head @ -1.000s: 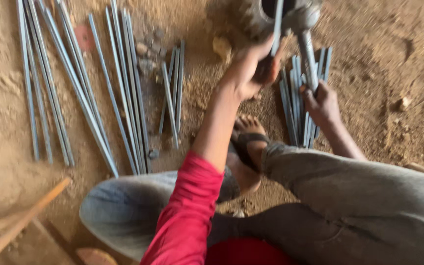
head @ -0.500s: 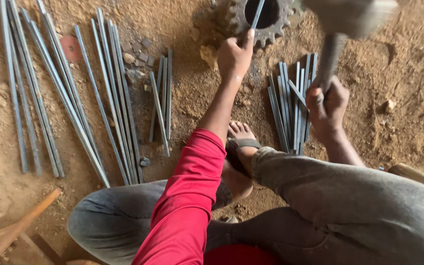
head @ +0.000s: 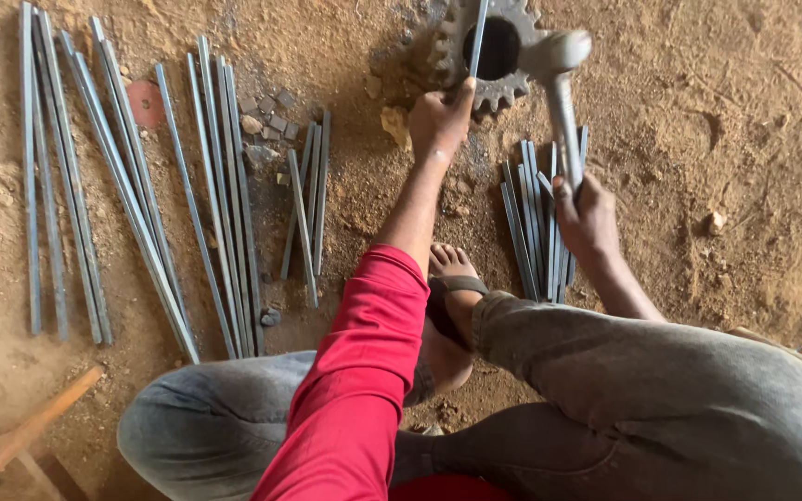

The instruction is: The person sits on the ground and repeatedly hammers metal rods against a gear-shaped anvil. They pick up rods from a pile, position them on the anvil, strike them with a hammer, and then place the rods back down.

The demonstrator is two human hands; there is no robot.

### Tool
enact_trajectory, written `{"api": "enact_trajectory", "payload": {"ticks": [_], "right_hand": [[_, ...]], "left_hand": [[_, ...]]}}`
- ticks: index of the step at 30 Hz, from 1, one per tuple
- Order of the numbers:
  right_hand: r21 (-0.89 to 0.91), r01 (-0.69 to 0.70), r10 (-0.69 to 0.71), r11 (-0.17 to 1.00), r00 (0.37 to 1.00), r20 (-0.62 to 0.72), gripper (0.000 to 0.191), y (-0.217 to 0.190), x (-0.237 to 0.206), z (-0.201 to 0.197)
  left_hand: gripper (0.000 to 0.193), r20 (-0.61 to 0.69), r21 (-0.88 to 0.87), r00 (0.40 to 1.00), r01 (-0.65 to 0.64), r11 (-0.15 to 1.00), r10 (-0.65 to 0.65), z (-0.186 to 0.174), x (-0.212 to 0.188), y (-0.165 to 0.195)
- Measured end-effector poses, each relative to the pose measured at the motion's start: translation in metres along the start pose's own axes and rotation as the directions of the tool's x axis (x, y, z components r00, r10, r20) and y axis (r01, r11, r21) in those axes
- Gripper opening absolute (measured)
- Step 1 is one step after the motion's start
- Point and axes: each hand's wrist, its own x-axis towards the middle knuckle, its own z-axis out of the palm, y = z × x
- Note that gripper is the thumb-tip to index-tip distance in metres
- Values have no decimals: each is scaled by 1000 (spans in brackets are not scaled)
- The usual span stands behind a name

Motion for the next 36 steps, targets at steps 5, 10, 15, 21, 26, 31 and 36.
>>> {"api": "enact_trajectory", "payload": {"ticks": [5,10,15,21,26,31,36], "right_hand": [[-63,-66,71,996,994,84,35,17,-3,11],[-78,-22,29,997,996,79,33,26,0,18],[-79,-42,49,996,995,87,32,26,-2,22],[-68,-10,16,998,996,92,26,31,2,22],[-105,-24,31,994,997,68,22,32,-1,24],[-100,5,1,995,998,56,24,26,-3,23],[-100,4,2,995,998,61,23,23,-5,23]], "left_hand": [[24,249,-274,968,87,958,-16,-11,-13,-13],[27,265,-382,962,40,923,68,-22,-37,-37],[20,368,-318,918,274,908,-148,-29,-31,-27],[47,680,-693,702,522,497,210,-32,-27,9],[59,639,-760,709,521,388,299,-27,-38,27],[28,599,-798,685,476,369,414,-24,-40,39],[18,583,-806,704,440,396,405,-27,-45,44]]}}
